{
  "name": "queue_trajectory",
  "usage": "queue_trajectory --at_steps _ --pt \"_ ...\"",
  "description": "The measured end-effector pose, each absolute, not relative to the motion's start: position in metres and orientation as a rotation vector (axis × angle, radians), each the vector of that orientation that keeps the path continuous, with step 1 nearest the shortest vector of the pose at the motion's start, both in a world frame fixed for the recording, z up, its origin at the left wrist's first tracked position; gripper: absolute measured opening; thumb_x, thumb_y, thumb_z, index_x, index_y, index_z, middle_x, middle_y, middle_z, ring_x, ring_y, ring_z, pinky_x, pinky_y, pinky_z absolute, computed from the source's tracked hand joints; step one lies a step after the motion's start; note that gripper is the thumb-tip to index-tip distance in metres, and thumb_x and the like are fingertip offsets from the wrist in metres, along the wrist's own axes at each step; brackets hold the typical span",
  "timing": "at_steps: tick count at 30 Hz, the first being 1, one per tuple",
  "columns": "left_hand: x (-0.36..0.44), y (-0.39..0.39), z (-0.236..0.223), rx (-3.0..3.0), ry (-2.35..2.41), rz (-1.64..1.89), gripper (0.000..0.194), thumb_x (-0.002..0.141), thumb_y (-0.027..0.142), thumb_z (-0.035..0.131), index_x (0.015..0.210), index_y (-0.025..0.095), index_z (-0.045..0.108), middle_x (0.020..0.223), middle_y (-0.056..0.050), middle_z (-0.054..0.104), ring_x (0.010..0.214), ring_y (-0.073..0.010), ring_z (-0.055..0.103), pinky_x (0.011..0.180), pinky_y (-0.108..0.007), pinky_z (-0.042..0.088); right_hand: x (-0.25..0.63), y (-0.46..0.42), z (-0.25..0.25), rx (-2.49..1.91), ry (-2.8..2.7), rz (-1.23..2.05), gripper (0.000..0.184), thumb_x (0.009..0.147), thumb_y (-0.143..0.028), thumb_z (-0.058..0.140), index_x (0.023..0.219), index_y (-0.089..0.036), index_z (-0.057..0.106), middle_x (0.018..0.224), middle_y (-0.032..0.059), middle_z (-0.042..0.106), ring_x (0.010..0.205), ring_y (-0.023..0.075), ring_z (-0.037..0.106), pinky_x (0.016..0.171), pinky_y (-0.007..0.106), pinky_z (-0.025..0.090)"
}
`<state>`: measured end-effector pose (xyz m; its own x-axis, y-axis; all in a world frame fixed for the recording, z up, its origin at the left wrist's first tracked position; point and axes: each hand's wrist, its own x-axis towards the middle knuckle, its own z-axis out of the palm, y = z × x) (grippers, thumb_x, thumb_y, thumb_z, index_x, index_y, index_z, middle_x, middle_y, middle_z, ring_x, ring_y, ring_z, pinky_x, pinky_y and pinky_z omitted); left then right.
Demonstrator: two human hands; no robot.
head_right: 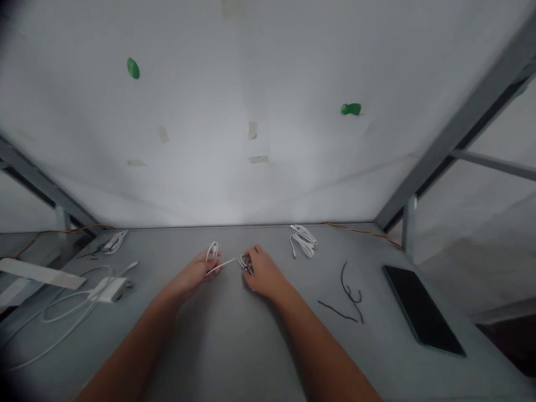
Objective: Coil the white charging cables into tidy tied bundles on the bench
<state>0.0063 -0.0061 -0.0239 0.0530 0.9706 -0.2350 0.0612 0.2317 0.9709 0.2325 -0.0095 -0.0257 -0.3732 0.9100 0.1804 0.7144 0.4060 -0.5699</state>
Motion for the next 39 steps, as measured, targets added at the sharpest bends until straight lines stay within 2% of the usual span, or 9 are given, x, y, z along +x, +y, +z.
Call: queue_trajectory --at_steps 5,8,11,17,23,27,33,36,39 --pt "0.026 -0.012 -0.021 1.37 1.254 0.816 0.042 0.079 0.057 0.076 0.101 0.022 0.067 0.085 -0.004 0.068 0.075 -0.0223 0.061 0.067 -0.031 0.044 0.226 -0.01 -0.028 -1.438 -2.126 0.568 0.011 0.09 -0.008 0.066 0.098 -0.016 0.068 0.105 0.0064 0.065 0.085 0.0155 0.062 0.08 0.027 0.047" --pt "0.036 -0.015 -0.02 1.571 1.296 0.851 0.031 0.08 0.052 0.074 0.086 0.023 0.065 0.083 -0.005 0.068 0.078 -0.0244 0.06 0.073 -0.034 0.045 0.224 -0.006 -0.027 -1.43 -2.006 0.6 0.012 0.093 -0.012 0.064 0.082 -0.017 0.068 0.091 0.003 0.064 0.079 0.0148 0.059 0.074 0.026 0.044" --pt "0.042 -0.016 -0.022 1.63 1.317 0.919 0.035 0.089 0.056 0.06 0.074 0.024 0.059 0.075 -0.003 0.062 0.074 -0.0232 0.056 0.073 -0.035 0.044 0.223 -0.003 -0.027 -1.366 -1.907 0.699 0.018 0.094 -0.022 0.066 0.077 -0.018 0.067 0.08 0.0001 0.064 0.073 0.015 0.057 0.069 0.026 0.042" --pt "0.04 -0.007 -0.036 1.298 1.276 1.145 0.051 0.086 0.071 0.057 0.094 0.021 0.066 0.064 0.003 0.05 0.055 -0.0164 0.044 0.057 -0.031 0.038 0.226 -0.005 -0.029 -1.213 -1.834 0.954 0.007 0.088 -0.025 0.071 0.092 -0.02 0.071 0.085 -0.0002 0.071 0.078 0.0163 0.063 0.073 0.027 0.046" --pt "0.027 0.002 -0.032 0.9 1.032 1.363 0.053 0.077 0.062 0.078 0.108 0.02 0.068 0.099 -0.009 0.073 0.091 -0.0235 0.069 0.08 -0.034 0.054 0.236 0.0 -0.028 -1.276 -1.878 0.947 0.02 0.086 -0.017 0.061 0.102 -0.02 0.073 0.072 -0.0026 0.066 0.066 0.0156 0.059 0.066 0.026 0.044" --pt "0.02 0.002 -0.023 0.749 0.988 1.341 0.052 0.073 0.056 0.085 0.105 0.019 0.068 0.083 -0.002 0.066 0.079 -0.0184 0.066 0.078 -0.034 0.057 0.246 0.008 -0.03 -1.469 -1.777 0.721 0.021 0.096 -0.024 0.051 0.086 -0.02 0.068 0.075 0.0032 0.067 0.071 0.0193 0.06 0.068 0.03 0.043" --pt "0.027 -0.005 -0.017 0.86 1.095 1.309 0.059 0.063 0.065 0.089 0.094 0.02 0.064 0.079 0.003 0.058 0.069 -0.0133 0.057 0.061 -0.025 0.046 0.247 0.009 -0.033 -1.524 -1.665 0.551 0.027 0.097 -0.026 0.047 0.117 -0.016 0.063 0.075 0.0009 0.062 0.069 0.0199 0.059 0.067 0.031 0.043" --pt "0.031 -0.007 -0.021 1.021 1.217 1.255 0.054 0.064 0.059 0.089 0.091 0.021 0.062 0.072 0.005 0.058 0.062 -0.0126 0.054 0.058 -0.025 0.041 0.241 0.006 -0.036 -1.501 -1.786 0.556 0.031 0.091 -0.031 0.061 0.118 -0.017 0.063 0.078 -0.0002 0.061 0.071 0.0195 0.059 0.071 0.032 0.046" --pt "0.026 -0.004 -0.03 1.165 1.395 1.169 0.048 0.059 0.048 0.091 0.084 0.021 0.06 0.066 0.006 0.058 0.058 -0.0139 0.054 0.057 -0.026 0.04 0.24 0.006 -0.04 -1.489 -1.837 0.491 0.043 0.081 -0.021 0.068 0.123 -0.016 0.062 0.084 0.0013 0.063 0.078 0.0207 0.062 0.08 0.035 0.049"
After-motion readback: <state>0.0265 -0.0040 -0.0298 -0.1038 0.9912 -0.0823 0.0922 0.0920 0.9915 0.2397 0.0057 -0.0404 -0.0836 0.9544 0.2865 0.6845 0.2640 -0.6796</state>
